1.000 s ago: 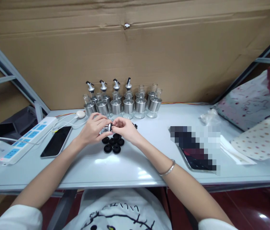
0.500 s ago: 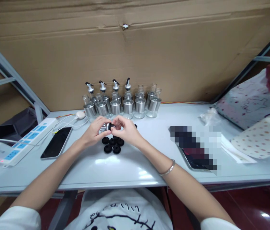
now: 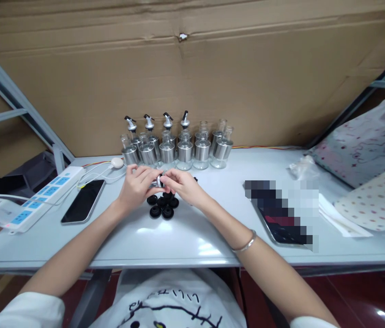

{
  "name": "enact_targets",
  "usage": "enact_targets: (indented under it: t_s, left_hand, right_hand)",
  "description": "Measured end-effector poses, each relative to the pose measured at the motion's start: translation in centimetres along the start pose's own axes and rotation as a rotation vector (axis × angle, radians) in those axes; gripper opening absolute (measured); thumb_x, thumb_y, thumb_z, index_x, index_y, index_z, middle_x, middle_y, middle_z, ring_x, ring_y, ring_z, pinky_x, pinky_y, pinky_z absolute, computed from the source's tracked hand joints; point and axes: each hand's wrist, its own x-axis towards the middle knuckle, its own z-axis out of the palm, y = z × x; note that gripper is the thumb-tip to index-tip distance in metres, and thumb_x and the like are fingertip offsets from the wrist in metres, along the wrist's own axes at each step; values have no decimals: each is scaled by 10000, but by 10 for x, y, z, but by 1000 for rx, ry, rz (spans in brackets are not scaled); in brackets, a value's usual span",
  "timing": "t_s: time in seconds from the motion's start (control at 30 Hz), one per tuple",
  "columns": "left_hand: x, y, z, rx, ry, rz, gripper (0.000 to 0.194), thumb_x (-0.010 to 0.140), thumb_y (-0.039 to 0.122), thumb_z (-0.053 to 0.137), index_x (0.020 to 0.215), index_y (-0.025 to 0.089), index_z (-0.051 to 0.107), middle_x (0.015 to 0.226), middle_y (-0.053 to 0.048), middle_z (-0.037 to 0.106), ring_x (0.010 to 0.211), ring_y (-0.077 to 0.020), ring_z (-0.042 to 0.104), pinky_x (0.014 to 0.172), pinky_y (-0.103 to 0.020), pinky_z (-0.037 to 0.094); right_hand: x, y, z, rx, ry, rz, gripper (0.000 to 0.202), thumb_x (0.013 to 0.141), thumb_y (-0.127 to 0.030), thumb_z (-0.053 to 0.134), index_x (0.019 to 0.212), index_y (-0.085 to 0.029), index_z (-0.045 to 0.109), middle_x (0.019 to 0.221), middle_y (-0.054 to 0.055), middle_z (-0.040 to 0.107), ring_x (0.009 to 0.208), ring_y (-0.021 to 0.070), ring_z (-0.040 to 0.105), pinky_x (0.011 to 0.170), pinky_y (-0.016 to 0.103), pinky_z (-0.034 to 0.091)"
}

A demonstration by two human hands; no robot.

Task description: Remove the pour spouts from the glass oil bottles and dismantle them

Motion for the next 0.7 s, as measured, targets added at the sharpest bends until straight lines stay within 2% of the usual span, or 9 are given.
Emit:
enact_targets:
  t_s: [0.17,0.37,0.53,0.7]
  left_hand:
    - [1,-2,4,-27,-89,-7,459,929,525,344,1052,145,570,880,-79,684,820,-213,578,812,-366,270]
    - [2,-6,0,-62,-126,1,410,944,488,349,1041,152,563,926,-84,692,864,-212,556,841,-377,249]
    - [2,-10,-1,-177,-159,-23,401,926,496,390,1049,150,550,947,-66,686,869,-202,539,862,-371,250]
    - [3,-11,-3,-349,-286,-130,419,899,538,414,1027,170,566,912,-55,656,852,-197,518,853,-355,296]
  right_hand:
    - [-1,-5,-4,25,-23,13,371,736,-545,635,716,-186,542,552,-24,552,512,106,495,512,248,401]
    - [-2,-1,1,55,47,-20,305,714,-461,670,729,-195,521,605,-28,547,543,104,477,528,247,376]
    - [-3,3,4,-40,110,-89,226,747,-379,639,738,-197,505,589,-48,459,533,96,398,508,238,321]
    - [-7,3,1,-187,106,-190,139,776,-294,608,755,-200,507,662,-26,485,597,108,433,577,246,366]
